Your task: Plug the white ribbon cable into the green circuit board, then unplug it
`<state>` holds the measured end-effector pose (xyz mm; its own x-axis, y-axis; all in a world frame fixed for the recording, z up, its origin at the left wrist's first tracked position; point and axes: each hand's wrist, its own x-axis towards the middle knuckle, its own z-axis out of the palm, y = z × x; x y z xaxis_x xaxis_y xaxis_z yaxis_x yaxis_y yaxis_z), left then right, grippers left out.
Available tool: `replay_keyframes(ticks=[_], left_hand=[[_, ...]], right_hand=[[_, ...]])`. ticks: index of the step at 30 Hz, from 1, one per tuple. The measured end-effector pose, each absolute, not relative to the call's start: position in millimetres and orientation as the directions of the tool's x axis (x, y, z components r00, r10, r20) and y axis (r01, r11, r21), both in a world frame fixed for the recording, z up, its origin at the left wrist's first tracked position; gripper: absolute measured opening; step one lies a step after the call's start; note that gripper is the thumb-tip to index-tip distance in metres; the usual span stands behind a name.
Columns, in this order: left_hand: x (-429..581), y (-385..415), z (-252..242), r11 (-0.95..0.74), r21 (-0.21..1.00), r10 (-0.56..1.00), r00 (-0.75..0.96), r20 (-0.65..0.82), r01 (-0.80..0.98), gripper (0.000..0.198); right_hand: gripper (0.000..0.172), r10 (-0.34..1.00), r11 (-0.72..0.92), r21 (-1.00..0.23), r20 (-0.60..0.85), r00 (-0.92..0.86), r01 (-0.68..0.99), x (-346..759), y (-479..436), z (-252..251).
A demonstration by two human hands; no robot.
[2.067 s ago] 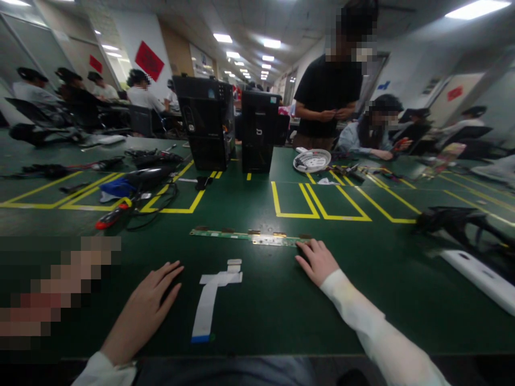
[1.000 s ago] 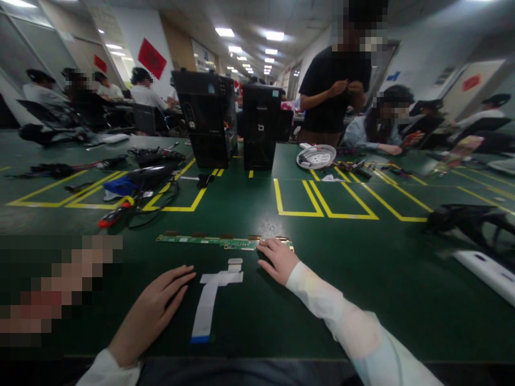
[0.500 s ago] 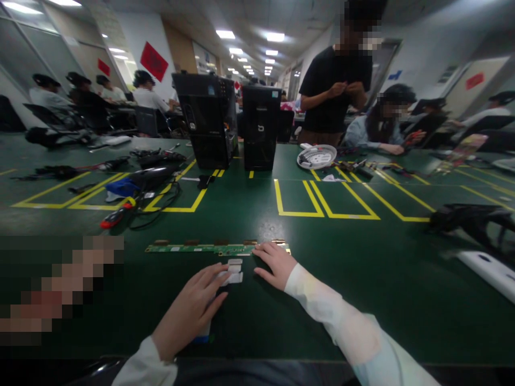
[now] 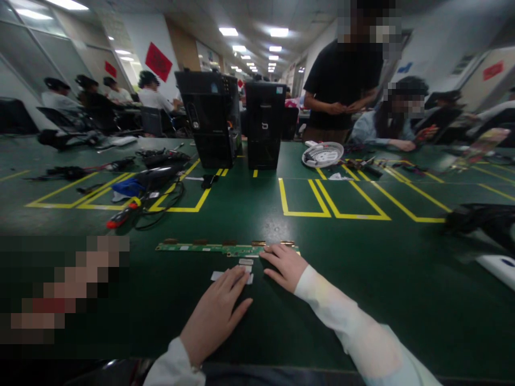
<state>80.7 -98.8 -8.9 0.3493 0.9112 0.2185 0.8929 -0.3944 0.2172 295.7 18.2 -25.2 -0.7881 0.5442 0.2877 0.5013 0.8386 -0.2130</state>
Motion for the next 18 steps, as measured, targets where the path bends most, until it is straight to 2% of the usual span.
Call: replay_keyframes(ticks=[8, 18], left_hand=[[98.9, -93.8, -3.8, -0.383, 0.214, 0.92, 0.35, 0.179, 0.898, 0.047], [103.4, -94.0, -8.8, -0.359, 0.182, 0.926, 0.324, 0.197, 0.915, 0.048]], right_hand=[[0.041, 0.561, 0.828, -0.215, 0.295, -0.774, 0.518, 295.4, 14.4, -24.6], [0.042, 0.555, 0.832, -0.193, 0.301, -0.776, 0.52, 295.7, 13.7, -25.1]])
